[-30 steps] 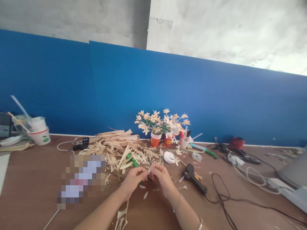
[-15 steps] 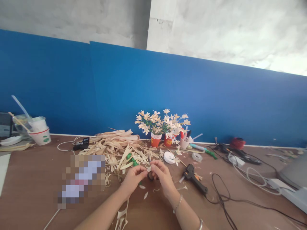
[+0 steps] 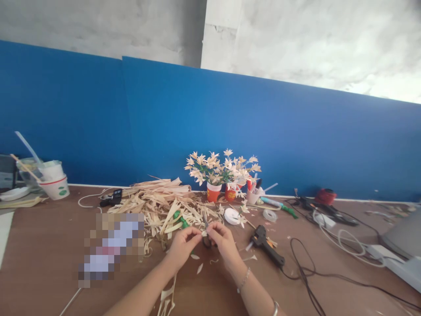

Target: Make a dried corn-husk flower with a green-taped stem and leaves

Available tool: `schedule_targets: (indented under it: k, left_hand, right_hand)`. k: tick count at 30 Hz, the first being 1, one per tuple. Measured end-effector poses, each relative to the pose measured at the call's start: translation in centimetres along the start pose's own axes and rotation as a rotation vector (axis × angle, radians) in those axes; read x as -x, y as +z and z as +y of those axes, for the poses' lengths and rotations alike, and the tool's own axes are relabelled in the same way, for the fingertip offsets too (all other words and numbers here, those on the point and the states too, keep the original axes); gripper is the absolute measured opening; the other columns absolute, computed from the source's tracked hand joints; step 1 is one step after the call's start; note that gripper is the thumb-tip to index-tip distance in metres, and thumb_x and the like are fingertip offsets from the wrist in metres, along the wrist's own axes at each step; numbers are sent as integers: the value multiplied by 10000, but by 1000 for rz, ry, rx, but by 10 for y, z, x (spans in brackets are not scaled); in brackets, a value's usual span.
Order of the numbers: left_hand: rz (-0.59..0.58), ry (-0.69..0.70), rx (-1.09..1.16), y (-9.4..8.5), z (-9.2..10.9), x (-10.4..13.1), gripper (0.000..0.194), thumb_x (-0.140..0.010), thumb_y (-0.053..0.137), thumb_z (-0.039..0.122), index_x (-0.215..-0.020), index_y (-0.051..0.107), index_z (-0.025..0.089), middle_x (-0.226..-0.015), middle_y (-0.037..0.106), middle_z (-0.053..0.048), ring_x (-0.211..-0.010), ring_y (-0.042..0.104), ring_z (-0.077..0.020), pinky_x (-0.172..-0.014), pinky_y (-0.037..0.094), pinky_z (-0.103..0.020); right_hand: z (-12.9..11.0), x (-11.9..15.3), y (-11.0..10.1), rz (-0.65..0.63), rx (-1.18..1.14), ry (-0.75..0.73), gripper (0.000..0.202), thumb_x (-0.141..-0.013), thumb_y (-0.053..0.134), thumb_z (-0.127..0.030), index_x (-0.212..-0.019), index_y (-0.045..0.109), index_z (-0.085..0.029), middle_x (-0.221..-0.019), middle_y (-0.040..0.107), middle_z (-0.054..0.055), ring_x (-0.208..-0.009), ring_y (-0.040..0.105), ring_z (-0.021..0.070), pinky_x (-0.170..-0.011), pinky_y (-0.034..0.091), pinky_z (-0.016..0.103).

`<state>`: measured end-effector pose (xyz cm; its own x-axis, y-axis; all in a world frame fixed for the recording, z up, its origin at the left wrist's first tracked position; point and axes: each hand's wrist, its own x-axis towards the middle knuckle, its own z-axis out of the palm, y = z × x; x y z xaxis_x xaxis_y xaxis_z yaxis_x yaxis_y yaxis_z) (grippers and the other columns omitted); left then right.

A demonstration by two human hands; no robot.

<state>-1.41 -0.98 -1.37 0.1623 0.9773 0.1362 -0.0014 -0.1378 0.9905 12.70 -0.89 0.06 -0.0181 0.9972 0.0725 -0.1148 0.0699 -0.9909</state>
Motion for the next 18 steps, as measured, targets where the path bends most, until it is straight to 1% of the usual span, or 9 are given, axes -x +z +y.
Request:
schedule_targets:
  k: [2, 4, 7, 8, 12, 15, 18]
  left_hand:
    - [12, -10, 7, 0, -3, -1, 166, -694, 588, 328, -691, 612, 163, -631, 592, 6, -620, 505, -141, -623, 392, -246]
    - [11, -4, 4, -1, -5, -2, 166, -700, 581, 325, -699, 613, 162, -640, 592, 5, -621, 500, -139, -626, 389, -246]
    - [6, 13, -6, -1, -7, -3, 162, -700, 580, 319, -709, 618, 162, -662, 593, 0, -632, 495, -138, -630, 382, -245]
    - [6, 16, -7, -1, -7, -3, 160, -698, 581, 316, -710, 620, 161, -664, 592, -1, -633, 493, -138, -630, 380, -244]
    - [-11, 15, -13, -1, -6, -2, 156, -690, 589, 306, -714, 622, 156, -643, 573, 3, -615, 476, -133, -620, 371, -242]
    - [-43, 45, -22, -1, -2, 0, 153, -701, 591, 307, -709, 626, 159, -656, 568, -1, -626, 478, -136, -624, 373, -240]
    - [-77, 97, -46, -2, 1, 1, 163, -721, 586, 316, -683, 632, 164, -691, 577, -14, -671, 494, -148, -660, 379, -241]
  right_hand:
    - [-1, 1, 1, 5, -8, -36, 300, -609, 677, -433, -600, 518, -179, -483, 448, -52, -443, 368, 76, -441, 291, 213]
    - [-2, 1, 1, 6, -15, -60, 303, -618, 675, -451, -675, 558, -178, -526, 475, -45, -458, 381, 77, -447, 300, 212]
    - [0, 0, -1, -9, -29, -25, 347, -651, 644, -476, -798, 595, -165, -514, 474, -48, -452, 380, 76, -451, 295, 208]
    - [1, 0, -2, -20, -30, -7, 349, -654, 641, -477, -790, 597, -158, -497, 466, -51, -445, 374, 73, -451, 289, 206]
    - [4, -2, -4, -56, -26, 25, 313, -639, 660, -451, -642, 553, -156, -464, 462, -51, -433, 369, 67, -453, 274, 204]
    - [8, -3, -4, -80, -14, 44, 312, -645, 649, -450, -617, 534, -161, -461, 472, -50, -428, 375, 67, -453, 266, 205]
    - [13, -5, -5, -147, 31, 105, 296, -637, 643, -431, -603, 536, -158, -476, 491, -43, -432, 392, 70, -450, 263, 203]
